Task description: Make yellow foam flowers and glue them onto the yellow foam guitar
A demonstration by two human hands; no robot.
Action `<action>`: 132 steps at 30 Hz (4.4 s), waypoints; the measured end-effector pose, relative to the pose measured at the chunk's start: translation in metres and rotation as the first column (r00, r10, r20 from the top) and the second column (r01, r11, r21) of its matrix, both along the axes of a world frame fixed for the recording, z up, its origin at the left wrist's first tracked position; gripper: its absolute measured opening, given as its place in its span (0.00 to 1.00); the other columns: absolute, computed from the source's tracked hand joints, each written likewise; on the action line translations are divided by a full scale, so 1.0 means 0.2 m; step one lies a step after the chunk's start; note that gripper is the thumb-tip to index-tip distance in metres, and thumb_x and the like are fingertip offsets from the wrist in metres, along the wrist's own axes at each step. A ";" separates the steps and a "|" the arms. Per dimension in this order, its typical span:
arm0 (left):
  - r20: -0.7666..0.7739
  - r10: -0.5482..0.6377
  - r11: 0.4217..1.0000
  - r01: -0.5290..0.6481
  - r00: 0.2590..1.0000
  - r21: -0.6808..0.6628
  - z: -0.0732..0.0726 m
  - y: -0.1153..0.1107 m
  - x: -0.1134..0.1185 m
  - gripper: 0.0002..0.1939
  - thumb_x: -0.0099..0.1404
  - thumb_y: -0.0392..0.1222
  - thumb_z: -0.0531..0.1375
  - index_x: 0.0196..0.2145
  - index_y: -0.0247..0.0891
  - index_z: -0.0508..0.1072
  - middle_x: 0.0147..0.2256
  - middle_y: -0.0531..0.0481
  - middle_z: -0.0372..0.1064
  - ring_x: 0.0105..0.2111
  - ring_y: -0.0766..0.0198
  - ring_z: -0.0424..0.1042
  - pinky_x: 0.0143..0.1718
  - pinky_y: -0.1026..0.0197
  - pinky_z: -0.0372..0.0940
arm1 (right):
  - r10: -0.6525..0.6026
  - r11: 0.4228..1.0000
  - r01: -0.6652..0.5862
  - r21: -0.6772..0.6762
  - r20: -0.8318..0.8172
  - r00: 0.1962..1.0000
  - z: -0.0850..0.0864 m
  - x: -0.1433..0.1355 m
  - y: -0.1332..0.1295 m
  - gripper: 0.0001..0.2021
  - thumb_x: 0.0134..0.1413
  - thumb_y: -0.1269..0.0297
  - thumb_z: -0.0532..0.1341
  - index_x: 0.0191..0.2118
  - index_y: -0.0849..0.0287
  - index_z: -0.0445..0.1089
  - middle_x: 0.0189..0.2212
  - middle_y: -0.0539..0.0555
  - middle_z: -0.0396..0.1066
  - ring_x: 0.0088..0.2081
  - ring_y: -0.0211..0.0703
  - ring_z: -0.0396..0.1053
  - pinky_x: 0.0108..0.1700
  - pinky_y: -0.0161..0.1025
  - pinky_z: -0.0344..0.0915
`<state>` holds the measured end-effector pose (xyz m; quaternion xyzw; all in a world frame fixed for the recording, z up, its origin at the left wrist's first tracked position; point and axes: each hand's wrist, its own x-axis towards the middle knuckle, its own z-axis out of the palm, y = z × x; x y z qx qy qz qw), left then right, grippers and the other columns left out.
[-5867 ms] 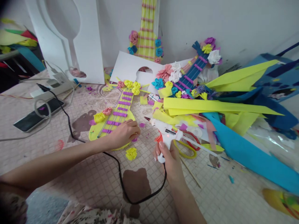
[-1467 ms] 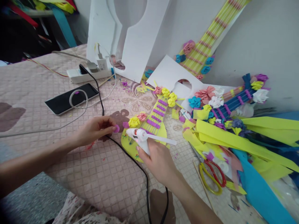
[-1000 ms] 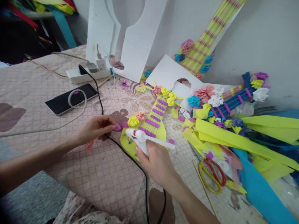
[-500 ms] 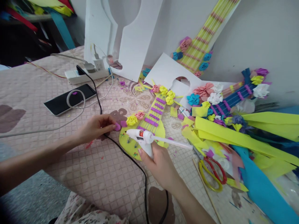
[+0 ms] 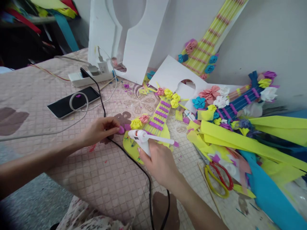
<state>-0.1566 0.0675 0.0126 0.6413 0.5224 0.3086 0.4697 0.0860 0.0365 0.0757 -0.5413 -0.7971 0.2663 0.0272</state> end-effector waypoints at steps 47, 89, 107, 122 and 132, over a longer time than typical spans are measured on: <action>0.207 -0.043 0.976 0.085 0.977 -0.198 0.08 -0.02 -0.06 0.13 0.61 0.48 0.60 0.29 0.33 0.69 0.22 0.53 0.67 0.18 0.72 0.66 0.18 0.71 0.62 | -0.059 0.997 0.049 -0.057 -0.200 0.978 -0.02 0.08 -0.02 0.14 0.59 0.57 0.52 0.44 0.60 0.67 0.29 0.54 0.73 0.32 0.47 0.70 0.36 0.40 0.64; 0.362 -0.153 0.976 0.198 0.919 -0.089 -0.01 0.08 0.05 0.15 0.55 0.40 0.65 0.35 0.36 0.63 0.32 0.53 0.66 0.31 0.70 0.70 0.33 0.66 0.67 | -0.133 0.990 0.112 -0.086 -0.298 0.945 -0.05 0.15 -0.06 0.12 0.59 0.55 0.53 0.37 0.59 0.66 0.26 0.49 0.68 0.27 0.39 0.64 0.30 0.35 0.59; -0.070 -0.135 0.987 0.140 0.988 0.080 -0.03 0.08 0.06 0.15 0.55 0.46 0.65 0.34 0.36 0.64 0.27 0.54 0.65 0.24 0.72 0.65 0.23 0.70 0.62 | -0.132 0.991 0.115 -0.070 -0.318 0.939 -0.04 0.17 -0.06 0.11 0.60 0.56 0.53 0.39 0.58 0.66 0.26 0.49 0.68 0.27 0.40 0.64 0.29 0.35 0.60; -0.280 -0.091 0.961 0.158 0.956 0.228 0.01 0.07 0.12 0.07 0.57 0.37 0.60 0.32 0.36 0.64 0.26 0.54 0.65 0.23 0.71 0.63 0.25 0.67 0.60 | -0.125 0.992 0.106 -0.073 -0.345 0.930 -0.03 0.17 -0.07 0.12 0.60 0.55 0.52 0.38 0.58 0.66 0.30 0.52 0.70 0.34 0.45 0.69 0.37 0.39 0.64; -0.419 0.006 0.934 0.145 0.908 0.327 -0.01 0.04 0.16 0.08 0.56 0.36 0.59 0.34 0.37 0.62 0.29 0.52 0.63 0.25 0.68 0.63 0.26 0.65 0.59 | -0.154 0.987 0.130 -0.092 -0.361 0.920 -0.04 0.18 -0.08 0.13 0.59 0.55 0.53 0.42 0.58 0.66 0.37 0.53 0.73 0.37 0.45 0.70 0.38 0.39 0.65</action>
